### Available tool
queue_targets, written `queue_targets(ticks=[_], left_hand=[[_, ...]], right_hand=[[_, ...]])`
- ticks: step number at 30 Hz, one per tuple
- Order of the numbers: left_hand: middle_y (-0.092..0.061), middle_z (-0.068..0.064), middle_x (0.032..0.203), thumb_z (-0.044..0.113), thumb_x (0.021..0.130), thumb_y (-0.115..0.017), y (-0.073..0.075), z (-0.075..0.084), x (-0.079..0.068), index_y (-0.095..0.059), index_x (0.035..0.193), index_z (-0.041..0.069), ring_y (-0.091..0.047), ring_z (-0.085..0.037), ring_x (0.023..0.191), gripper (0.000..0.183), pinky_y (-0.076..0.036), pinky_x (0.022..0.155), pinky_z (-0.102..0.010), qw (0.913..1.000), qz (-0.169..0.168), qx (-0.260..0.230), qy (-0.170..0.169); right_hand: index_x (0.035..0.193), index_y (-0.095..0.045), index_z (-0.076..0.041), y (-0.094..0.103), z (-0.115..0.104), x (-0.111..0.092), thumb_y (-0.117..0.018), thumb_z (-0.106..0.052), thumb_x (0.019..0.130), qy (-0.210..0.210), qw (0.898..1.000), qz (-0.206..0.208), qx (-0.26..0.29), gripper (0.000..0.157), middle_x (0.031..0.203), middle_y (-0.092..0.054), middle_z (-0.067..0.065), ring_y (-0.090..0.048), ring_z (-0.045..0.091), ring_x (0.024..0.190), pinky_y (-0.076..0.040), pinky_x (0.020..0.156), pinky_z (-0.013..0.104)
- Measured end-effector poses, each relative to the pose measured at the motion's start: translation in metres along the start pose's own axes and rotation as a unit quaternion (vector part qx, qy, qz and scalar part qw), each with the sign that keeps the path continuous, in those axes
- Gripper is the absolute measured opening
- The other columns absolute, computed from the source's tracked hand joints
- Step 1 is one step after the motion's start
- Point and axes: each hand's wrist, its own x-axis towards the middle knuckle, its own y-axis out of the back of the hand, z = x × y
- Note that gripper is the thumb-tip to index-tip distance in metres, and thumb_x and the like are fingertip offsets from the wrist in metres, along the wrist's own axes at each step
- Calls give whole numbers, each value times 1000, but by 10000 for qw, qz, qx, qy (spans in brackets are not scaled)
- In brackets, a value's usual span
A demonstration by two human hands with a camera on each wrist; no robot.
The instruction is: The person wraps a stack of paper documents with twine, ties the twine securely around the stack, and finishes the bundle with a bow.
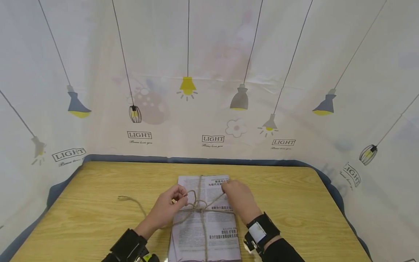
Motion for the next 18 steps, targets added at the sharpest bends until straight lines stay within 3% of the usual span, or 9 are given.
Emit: queue_targets(ticks=[3,6,11,14,18], left_hand=[[-58,-5,83,16,100,-55,0,2,-1,-55,102,10,-50,-15,76,7,-40,71,-28,10000,26,-68,59],[-57,-4,82,18,101,-54,0,3,-2,-55,103,9,-48,-15,75,9,-39,71,-29,9999,30,-65,82],[-57,-2,81,20,101,-54,0,3,0,-56,101,12,-50,-12,74,8,-41,70,-26,9999,20,119,41],[-58,-1,79,22,101,-54,1,3,1,-57,99,15,-50,-11,72,8,-41,69,-25,9998,79,153,38],[-59,-2,79,25,101,-54,1,2,2,-58,99,18,-50,-11,70,9,-41,67,-24,9997,155,169,18]], right_hand=[[83,-68,-13,-6,-3,-4,-70,-4,86,74,9997,179,-167,10,81,-67,0,-60,15,73,-50,67,29],[93,-69,-11,-12,-10,-10,-70,-1,85,176,9993,315,-27,13,92,-69,3,-62,18,82,-52,75,32],[115,-59,-8,-19,-33,-18,-57,12,80,332,9905,513,1234,41,111,-59,7,-58,18,101,-51,86,35],[109,-58,-11,-25,-47,-22,-61,4,81,416,9795,543,1893,31,103,-57,2,-54,11,90,-50,77,30],[99,-56,-15,-36,-57,-27,-73,-17,85,360,9812,403,1855,22,89,-54,-4,-47,6,76,-44,66,24]])
